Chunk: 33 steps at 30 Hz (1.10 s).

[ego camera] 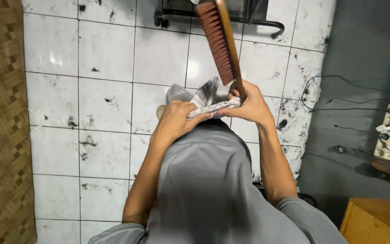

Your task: The person wipes a hair brush with a striped cloth to remove hair, turning the brush and cloth over multiple times, then folds the cloth and walks toward a trash bag.

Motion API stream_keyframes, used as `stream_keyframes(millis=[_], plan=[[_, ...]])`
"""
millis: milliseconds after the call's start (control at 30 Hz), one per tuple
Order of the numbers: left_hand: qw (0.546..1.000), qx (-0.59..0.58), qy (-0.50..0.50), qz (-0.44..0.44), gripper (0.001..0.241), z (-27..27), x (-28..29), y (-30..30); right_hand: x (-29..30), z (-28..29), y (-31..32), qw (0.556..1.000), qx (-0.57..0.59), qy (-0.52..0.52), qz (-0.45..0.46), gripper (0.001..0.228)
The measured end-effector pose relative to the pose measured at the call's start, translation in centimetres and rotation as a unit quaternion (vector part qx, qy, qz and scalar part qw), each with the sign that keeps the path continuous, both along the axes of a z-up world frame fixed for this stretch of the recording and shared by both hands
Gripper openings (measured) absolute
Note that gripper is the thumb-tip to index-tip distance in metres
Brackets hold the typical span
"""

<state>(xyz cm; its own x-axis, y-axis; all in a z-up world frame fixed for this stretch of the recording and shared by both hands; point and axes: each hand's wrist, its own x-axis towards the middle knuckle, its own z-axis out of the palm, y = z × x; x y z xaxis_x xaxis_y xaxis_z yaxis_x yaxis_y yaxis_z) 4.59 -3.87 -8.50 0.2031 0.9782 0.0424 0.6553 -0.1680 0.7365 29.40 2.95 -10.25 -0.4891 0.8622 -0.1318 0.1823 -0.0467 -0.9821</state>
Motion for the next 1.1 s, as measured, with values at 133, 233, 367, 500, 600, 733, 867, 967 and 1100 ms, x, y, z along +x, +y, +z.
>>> stream_keyframes(millis=[133, 233, 367, 500, 600, 733, 867, 967, 1100], plan=[[0.974, -0.127, -0.189, -0.006, 0.031, 0.1, 1.2, -0.3, 1.3, 0.3, 0.8, 0.991, -0.015, -0.134, -0.003, 0.034], [0.949, -0.191, -0.232, -0.095, 0.036, 0.5, 2.2, -0.7, 0.7, -2.1, 1.7, 0.947, 0.207, -0.237, -0.071, 0.030], [0.931, -0.200, -0.165, -0.258, 0.045, 0.8, 4.1, -1.3, -0.6, -3.4, 4.3, 0.928, 0.246, -0.212, -0.185, 0.033], [0.909, -0.153, -0.238, -0.307, 0.045, 0.5, 5.6, -2.6, -1.8, -3.0, 6.3, 0.971, 0.079, -0.128, -0.185, 0.050], [0.923, -0.159, -0.216, -0.276, 0.038, -0.5, 6.2, -3.0, -2.5, -3.7, 4.9, 0.971, 0.026, -0.198, -0.129, 0.038], [0.915, -0.271, -0.295, -0.041, 0.054, -2.8, 4.2, -1.7, -0.7, -4.0, 1.0, 0.977, -0.021, -0.180, -0.111, 0.045], [0.718, -0.308, -0.613, 0.117, 0.041, -0.7, 1.1, 2.0, 1.6, -3.5, -4.9, 0.961, -0.207, 0.120, -0.142, 0.061], [0.666, -0.336, -0.660, 0.086, 0.043, 3.7, 0.0, 4.0, -0.3, -6.2, -9.0, 0.993, -0.072, 0.049, -0.079, 0.068], [0.674, -0.328, -0.662, 0.000, 0.044, 6.9, -1.0, 4.2, -3.8, -14.0, -7.9, 0.987, 0.089, -0.118, -0.066, 0.066]])
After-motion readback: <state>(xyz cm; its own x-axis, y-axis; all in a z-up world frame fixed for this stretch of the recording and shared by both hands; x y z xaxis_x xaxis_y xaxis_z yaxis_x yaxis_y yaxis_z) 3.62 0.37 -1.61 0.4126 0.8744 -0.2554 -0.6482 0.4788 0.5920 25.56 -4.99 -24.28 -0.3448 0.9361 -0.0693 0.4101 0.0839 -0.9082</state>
